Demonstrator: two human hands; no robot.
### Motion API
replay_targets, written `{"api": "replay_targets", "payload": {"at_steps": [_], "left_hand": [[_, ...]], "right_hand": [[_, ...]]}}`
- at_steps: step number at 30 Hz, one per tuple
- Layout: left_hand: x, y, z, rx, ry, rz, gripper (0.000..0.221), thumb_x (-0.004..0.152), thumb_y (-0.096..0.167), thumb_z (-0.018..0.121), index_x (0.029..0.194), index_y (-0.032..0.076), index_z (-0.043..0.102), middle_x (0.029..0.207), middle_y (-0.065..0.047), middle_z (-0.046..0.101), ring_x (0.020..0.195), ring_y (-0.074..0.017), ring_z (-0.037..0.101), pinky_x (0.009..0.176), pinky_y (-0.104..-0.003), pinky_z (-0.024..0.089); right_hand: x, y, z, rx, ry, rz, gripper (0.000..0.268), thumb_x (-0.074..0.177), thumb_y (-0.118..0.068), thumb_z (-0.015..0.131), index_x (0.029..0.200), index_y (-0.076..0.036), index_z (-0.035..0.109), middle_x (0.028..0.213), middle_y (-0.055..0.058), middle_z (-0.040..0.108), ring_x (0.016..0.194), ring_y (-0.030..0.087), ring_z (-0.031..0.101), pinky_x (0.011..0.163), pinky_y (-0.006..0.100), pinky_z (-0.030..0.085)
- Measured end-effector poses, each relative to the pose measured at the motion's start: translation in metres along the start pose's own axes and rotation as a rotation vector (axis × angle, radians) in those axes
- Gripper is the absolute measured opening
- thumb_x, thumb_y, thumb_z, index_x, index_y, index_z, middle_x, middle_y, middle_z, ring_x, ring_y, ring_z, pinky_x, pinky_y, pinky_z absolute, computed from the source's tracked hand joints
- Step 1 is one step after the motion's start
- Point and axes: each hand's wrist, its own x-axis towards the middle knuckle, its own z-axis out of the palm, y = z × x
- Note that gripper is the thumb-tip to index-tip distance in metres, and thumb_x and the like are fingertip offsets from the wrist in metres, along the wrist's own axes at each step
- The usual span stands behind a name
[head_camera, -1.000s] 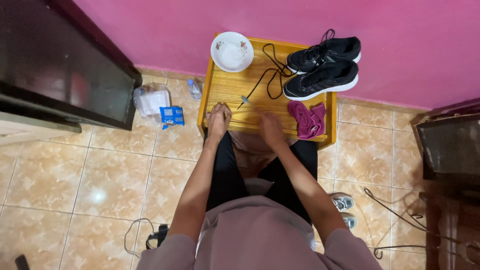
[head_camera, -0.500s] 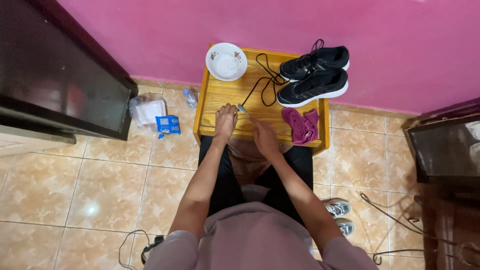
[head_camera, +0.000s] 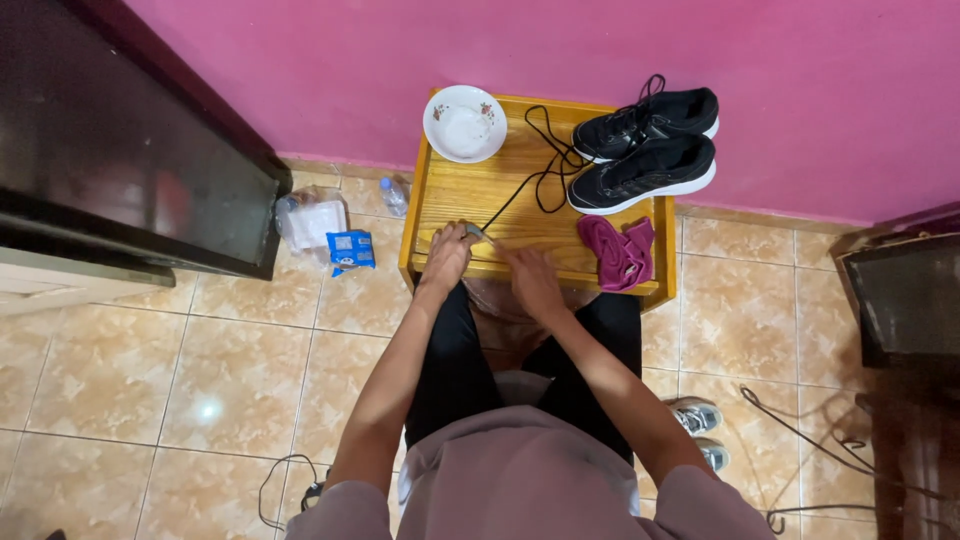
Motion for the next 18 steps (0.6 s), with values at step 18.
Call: {"api": "replay_targets", "payload": {"at_steps": [18], "left_hand": [[0.014, -0.01, 0.01, -0.203, 0.125, -0.215, 0.038, 0.091, 0.033, 0.074, 0.07, 0.009, 0.056, 0.091, -0.007, 0.055, 0.1, -0.0322, 0.055, 0.083, -0.044, 0.05]], "right_hand": [[-0.005, 0.005, -0.018, -0.004, 0.145, 0.041, 0.033, 0.098, -0.005, 0.051, 0.126, -0.014, 0.067, 0.111, 0.016, 0.068, 0.109, 0.037, 0.065, 0.091, 0.047, 0.048]]}}
